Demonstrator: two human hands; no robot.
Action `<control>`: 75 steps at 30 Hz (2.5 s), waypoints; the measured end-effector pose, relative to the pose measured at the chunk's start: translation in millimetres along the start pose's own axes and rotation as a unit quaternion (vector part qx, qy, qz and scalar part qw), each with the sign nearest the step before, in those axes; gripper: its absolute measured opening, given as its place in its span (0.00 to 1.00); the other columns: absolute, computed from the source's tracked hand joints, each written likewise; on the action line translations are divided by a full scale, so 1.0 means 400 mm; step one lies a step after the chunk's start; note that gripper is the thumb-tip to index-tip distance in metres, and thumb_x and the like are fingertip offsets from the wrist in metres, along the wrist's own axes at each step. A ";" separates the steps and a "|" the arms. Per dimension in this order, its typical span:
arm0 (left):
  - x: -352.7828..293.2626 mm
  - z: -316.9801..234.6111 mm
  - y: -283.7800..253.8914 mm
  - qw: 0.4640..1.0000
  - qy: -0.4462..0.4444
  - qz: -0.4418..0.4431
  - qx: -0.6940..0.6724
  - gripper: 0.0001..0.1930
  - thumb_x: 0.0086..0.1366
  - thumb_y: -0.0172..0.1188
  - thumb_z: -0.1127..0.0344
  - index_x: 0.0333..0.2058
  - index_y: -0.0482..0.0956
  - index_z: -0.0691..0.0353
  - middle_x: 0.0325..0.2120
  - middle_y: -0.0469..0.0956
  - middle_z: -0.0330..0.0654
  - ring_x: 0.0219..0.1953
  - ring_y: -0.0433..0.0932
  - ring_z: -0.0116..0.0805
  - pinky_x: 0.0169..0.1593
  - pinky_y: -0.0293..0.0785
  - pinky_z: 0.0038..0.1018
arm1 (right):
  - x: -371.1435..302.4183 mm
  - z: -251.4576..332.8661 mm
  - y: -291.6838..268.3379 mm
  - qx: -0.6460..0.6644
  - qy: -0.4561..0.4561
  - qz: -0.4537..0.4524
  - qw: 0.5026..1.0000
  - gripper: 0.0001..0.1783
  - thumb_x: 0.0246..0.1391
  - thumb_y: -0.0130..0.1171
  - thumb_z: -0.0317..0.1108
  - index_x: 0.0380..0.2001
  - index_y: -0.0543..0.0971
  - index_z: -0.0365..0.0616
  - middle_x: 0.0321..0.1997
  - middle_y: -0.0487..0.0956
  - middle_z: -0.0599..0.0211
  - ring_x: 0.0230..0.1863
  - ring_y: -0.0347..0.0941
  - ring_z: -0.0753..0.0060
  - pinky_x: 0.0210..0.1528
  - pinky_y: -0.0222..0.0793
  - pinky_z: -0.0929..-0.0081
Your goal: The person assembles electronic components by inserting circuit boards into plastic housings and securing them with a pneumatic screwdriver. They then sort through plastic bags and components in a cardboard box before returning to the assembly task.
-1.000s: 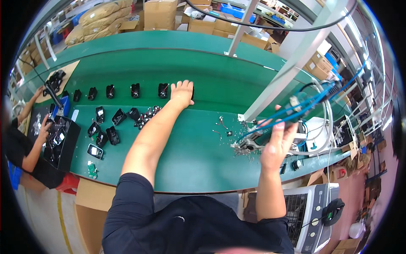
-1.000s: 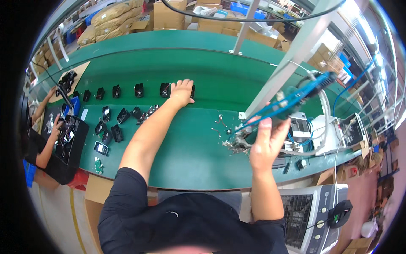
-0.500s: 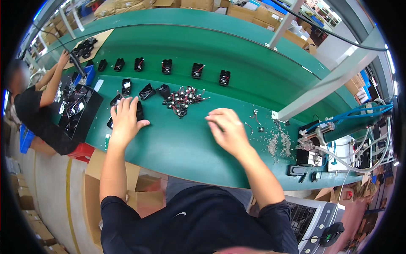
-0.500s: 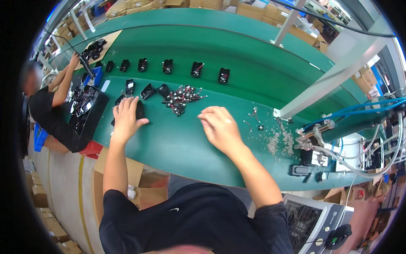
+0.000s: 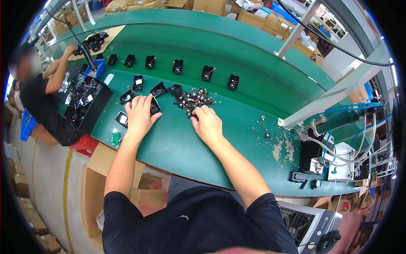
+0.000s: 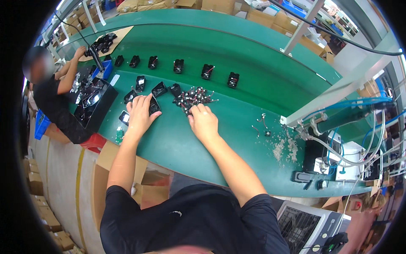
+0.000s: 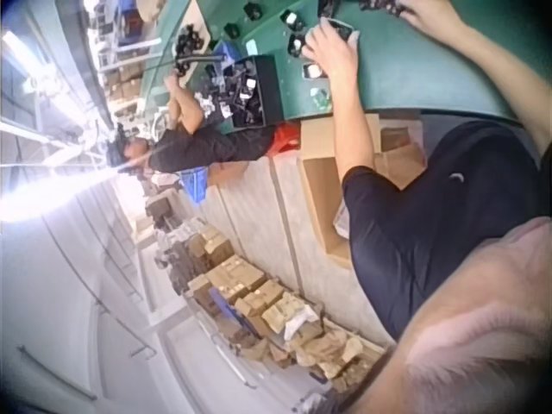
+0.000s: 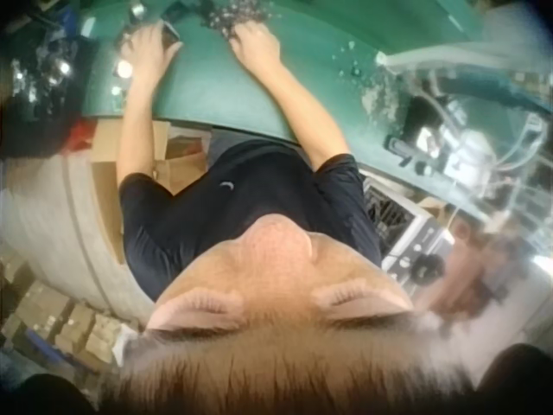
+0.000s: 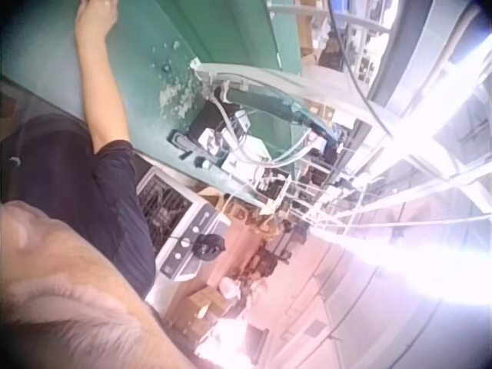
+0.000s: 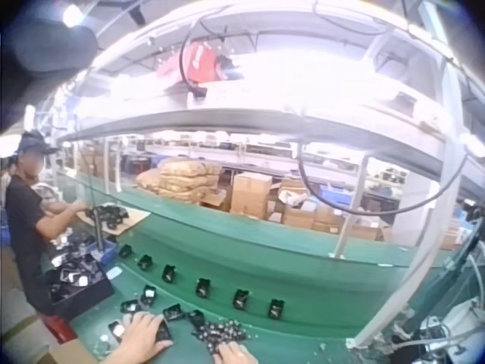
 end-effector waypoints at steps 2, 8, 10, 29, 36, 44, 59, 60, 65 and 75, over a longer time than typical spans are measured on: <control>0.003 -0.021 -0.021 1.000 0.025 -0.005 -0.017 0.43 0.47 0.77 0.50 0.61 0.71 0.60 0.53 0.73 0.44 0.59 0.68 0.42 0.59 0.58 0.45 | -0.012 -0.011 -0.014 0.012 0.018 0.028 0.999 0.13 0.48 0.70 0.34 0.34 0.78 0.45 0.39 0.77 0.64 0.42 0.77 0.57 0.40 0.77 0.60; -0.022 -0.229 -0.065 0.740 0.085 0.187 -0.641 0.35 0.58 0.69 0.60 0.62 0.69 0.63 0.49 0.69 0.46 0.51 0.76 0.40 0.56 0.72 0.36 | -0.112 -0.073 -0.089 0.089 0.097 0.128 0.983 0.09 0.47 0.63 0.26 0.34 0.78 0.39 0.36 0.77 0.57 0.40 0.78 0.56 0.41 0.75 0.61; -0.047 -0.341 -0.051 0.646 0.086 0.291 -0.700 0.33 0.61 0.67 0.62 0.64 0.68 0.63 0.49 0.67 0.43 0.51 0.77 0.36 0.57 0.74 0.34 | -0.166 -0.080 -0.162 0.109 0.098 0.064 0.987 0.12 0.46 0.62 0.23 0.37 0.78 0.37 0.37 0.78 0.57 0.39 0.78 0.54 0.43 0.75 0.59; -0.055 -0.700 0.141 0.531 -0.005 0.370 -0.763 0.43 0.57 0.73 0.73 0.67 0.58 0.60 0.57 0.69 0.46 0.50 0.79 0.32 0.51 0.80 0.30 | -0.459 -0.109 -0.336 0.065 0.207 -0.027 0.976 0.14 0.50 0.63 0.20 0.42 0.82 0.38 0.44 0.77 0.59 0.46 0.78 0.55 0.44 0.77 0.65; -0.063 -0.707 0.136 0.542 -0.004 0.402 -0.738 0.45 0.58 0.69 0.80 0.70 0.54 0.56 0.58 0.65 0.42 0.50 0.74 0.27 0.55 0.76 0.28 | -0.464 -0.148 -0.335 0.080 0.272 -0.024 0.959 0.10 0.49 0.64 0.21 0.37 0.83 0.41 0.42 0.81 0.60 0.43 0.81 0.56 0.43 0.78 0.64; -0.054 -0.712 0.124 0.617 0.078 0.374 -0.688 0.45 0.54 0.71 0.82 0.69 0.58 0.58 0.59 0.61 0.40 0.51 0.75 0.29 0.50 0.78 0.26 | -0.444 -0.117 -0.356 0.014 0.214 -0.006 0.977 0.06 0.50 0.67 0.23 0.34 0.83 0.40 0.43 0.83 0.61 0.40 0.82 0.59 0.41 0.80 0.67; -0.050 -0.724 0.032 0.716 0.220 0.250 -0.613 0.45 0.47 0.73 0.81 0.65 0.66 0.55 0.56 0.65 0.45 0.38 0.74 0.31 0.36 0.75 0.24 | -0.355 -0.080 -0.398 -0.051 0.109 -0.120 0.985 0.12 0.41 0.71 0.21 0.32 0.81 0.42 0.41 0.83 0.66 0.41 0.78 0.60 0.42 0.76 0.66; -0.051 -0.725 0.032 0.717 0.216 0.261 -0.609 0.45 0.47 0.73 0.81 0.65 0.66 0.55 0.56 0.65 0.45 0.37 0.74 0.31 0.36 0.75 0.24 | -0.349 -0.074 -0.396 -0.065 0.106 -0.108 0.986 0.12 0.40 0.70 0.21 0.31 0.81 0.43 0.40 0.82 0.66 0.40 0.78 0.60 0.41 0.76 0.66; -0.065 -0.729 0.039 0.736 0.235 0.256 -0.581 0.45 0.45 0.73 0.82 0.64 0.67 0.57 0.55 0.66 0.45 0.36 0.73 0.31 0.36 0.75 0.24 | -0.334 -0.066 -0.371 -0.093 0.100 -0.071 0.988 0.12 0.39 0.69 0.21 0.30 0.80 0.43 0.39 0.78 0.66 0.37 0.75 0.60 0.39 0.75 0.64; -0.030 -0.708 -0.008 0.755 0.258 0.166 -0.579 0.40 0.42 0.77 0.75 0.57 0.72 0.57 0.48 0.71 0.46 0.42 0.76 0.43 0.44 0.78 0.34 | -0.324 -0.072 -0.389 -0.095 0.155 -0.062 0.981 0.10 0.41 0.70 0.23 0.30 0.81 0.46 0.32 0.72 0.68 0.34 0.74 0.63 0.36 0.74 0.65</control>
Point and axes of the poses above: each hand's wrist, its own x-axis towards the middle knuckle, its own y-axis out of the palm, z = x × y, the point moved 9 cm from there along x, towards the middle knuckle
